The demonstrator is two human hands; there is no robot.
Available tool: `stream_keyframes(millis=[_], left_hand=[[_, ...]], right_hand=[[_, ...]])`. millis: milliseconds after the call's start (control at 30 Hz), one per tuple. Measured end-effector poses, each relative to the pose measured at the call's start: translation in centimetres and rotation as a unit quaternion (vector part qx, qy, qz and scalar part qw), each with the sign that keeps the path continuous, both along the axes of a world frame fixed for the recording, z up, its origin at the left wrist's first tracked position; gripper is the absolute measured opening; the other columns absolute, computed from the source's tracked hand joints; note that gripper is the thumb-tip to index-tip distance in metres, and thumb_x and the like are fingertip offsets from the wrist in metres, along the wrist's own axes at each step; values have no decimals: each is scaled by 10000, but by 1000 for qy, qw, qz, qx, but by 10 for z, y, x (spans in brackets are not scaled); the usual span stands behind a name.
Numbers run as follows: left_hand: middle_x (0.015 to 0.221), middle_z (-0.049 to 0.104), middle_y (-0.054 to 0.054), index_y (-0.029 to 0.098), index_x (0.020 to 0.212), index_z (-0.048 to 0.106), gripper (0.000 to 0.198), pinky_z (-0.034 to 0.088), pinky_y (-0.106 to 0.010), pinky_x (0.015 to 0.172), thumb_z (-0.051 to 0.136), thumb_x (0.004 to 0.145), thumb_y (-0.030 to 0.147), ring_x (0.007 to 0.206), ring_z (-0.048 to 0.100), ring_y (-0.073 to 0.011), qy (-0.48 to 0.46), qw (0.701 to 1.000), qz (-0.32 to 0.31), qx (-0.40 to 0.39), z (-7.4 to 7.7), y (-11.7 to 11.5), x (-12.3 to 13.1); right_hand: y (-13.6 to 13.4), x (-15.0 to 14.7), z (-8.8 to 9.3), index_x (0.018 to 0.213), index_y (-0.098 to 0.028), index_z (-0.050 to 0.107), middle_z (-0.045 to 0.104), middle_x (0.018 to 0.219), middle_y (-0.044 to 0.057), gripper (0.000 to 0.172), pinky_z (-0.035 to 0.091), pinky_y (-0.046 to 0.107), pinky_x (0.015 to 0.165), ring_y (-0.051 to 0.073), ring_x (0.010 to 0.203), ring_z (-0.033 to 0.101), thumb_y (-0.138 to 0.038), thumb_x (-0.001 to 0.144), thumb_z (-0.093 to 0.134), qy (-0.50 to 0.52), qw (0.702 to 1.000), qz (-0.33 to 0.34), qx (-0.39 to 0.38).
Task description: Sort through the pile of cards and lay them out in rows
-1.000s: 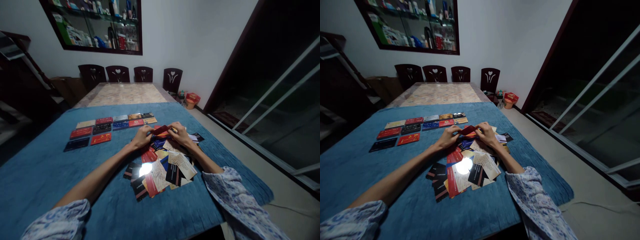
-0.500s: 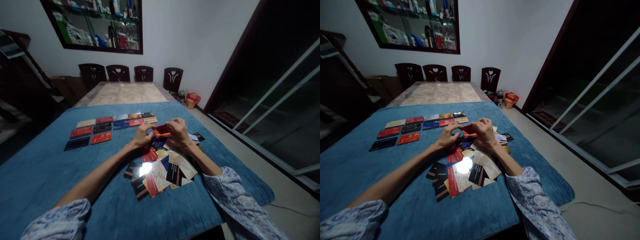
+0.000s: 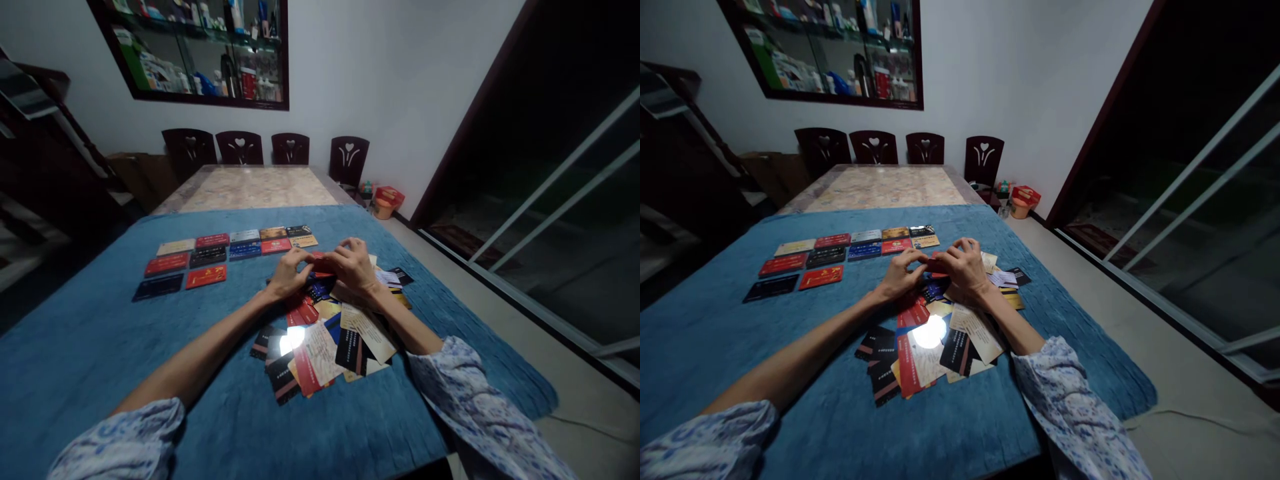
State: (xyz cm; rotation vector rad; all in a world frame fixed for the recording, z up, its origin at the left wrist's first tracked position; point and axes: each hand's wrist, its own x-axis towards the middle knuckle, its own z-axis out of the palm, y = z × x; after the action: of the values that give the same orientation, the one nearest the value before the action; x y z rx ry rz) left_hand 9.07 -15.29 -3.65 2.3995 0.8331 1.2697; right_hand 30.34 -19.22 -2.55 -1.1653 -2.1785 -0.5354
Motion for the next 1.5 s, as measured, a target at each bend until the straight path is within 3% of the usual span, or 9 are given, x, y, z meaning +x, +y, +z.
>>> stream_keyframes(millis=[333,833,1100,1267,1500], left_hand=[[957,665,-40,176,1059,664,304,536,-332,881,572,801,45,893,647,-184,51,998,30,-26,-7,5,-5],[1104,673,-116,159,1282,577,474,497,-431,940,595,811,111,1032,615,-278,203,974,85,-49,-3,-1,-4],[1264,674,-145,163,1379,549,582,484,-492,972,637,805,158,1118,581,-309,227,969,75,-56,-6,4,-7],[1280,672,-147,151,1388,544,581,470,-502,985,635,815,174,1127,573,-311,238,967,75,-58,-6,4,-8],[1270,672,-148,170,1356,563,557,462,-518,981,640,805,161,1163,557,-328,235,967,74,-64,-2,3,-8]], right_hand=[[-3,6,-13,1191,-196,703,753,1012,102,294,299,399,877,257,953,499,-239,1010,476,22,996,-31,-83],[-3,8,-14,1421,-244,594,656,1090,139,476,347,393,876,279,993,493,-223,951,525,-37,983,-98,-152],[6,14,-20,1425,-204,580,628,1122,152,496,387,426,880,289,998,473,-306,940,550,-12,983,-57,-175],[9,19,-22,1444,-187,550,610,1164,144,578,395,433,916,283,1017,466,-387,905,613,-3,981,-32,-190],[9,20,-18,1464,-160,521,605,1169,150,602,394,451,937,286,1036,469,-367,905,603,-18,978,-16,-205]])
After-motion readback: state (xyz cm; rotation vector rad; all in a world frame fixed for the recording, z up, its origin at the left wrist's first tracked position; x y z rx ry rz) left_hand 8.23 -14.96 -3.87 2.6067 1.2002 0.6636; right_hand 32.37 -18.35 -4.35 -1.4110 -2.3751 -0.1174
